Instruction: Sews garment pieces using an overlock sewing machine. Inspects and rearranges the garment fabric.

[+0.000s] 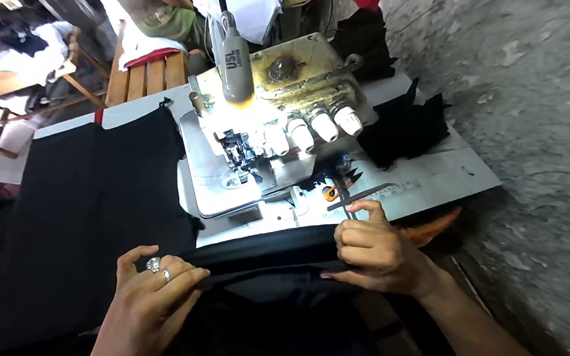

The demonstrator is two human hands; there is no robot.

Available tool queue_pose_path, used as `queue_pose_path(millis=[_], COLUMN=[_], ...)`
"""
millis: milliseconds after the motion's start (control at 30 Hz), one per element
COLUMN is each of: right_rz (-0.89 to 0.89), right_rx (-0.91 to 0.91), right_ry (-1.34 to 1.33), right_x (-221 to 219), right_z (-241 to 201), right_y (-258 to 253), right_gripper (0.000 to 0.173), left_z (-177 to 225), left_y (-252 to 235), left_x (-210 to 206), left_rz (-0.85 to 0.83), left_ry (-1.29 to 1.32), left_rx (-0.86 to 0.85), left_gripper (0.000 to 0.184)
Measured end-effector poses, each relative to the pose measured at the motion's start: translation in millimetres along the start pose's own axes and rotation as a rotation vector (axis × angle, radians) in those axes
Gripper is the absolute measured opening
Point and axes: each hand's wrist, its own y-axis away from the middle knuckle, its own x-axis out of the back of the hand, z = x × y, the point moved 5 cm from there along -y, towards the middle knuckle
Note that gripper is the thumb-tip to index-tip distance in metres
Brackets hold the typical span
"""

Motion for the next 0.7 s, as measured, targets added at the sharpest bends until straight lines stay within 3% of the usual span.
queue_pose_path(millis=[233,433,700], right_rz=[0.044,0.187,0.22], right_rx=[-0.016,-0.284,-0.43], right_ry=[0.018,-0.155,0.053], right_x=[0.1,7.9,11.0], right_z=[-9.4,-20.2,-41.5], right_y=[3.6,2.8,12.0], right_gripper=[0.044,0.013,0.017], left_z=[10.5,18.5,29.8], left_y=[16.5,32.5,46.5], left_x=[4.8,14.6,15.0], left_rz=[0.045,0.085,0.104], left_ry=[-0.015,0.011,0.011], left_rx=[0.006,0.053,0.05], left_gripper=[0.021,0.021,0.018])
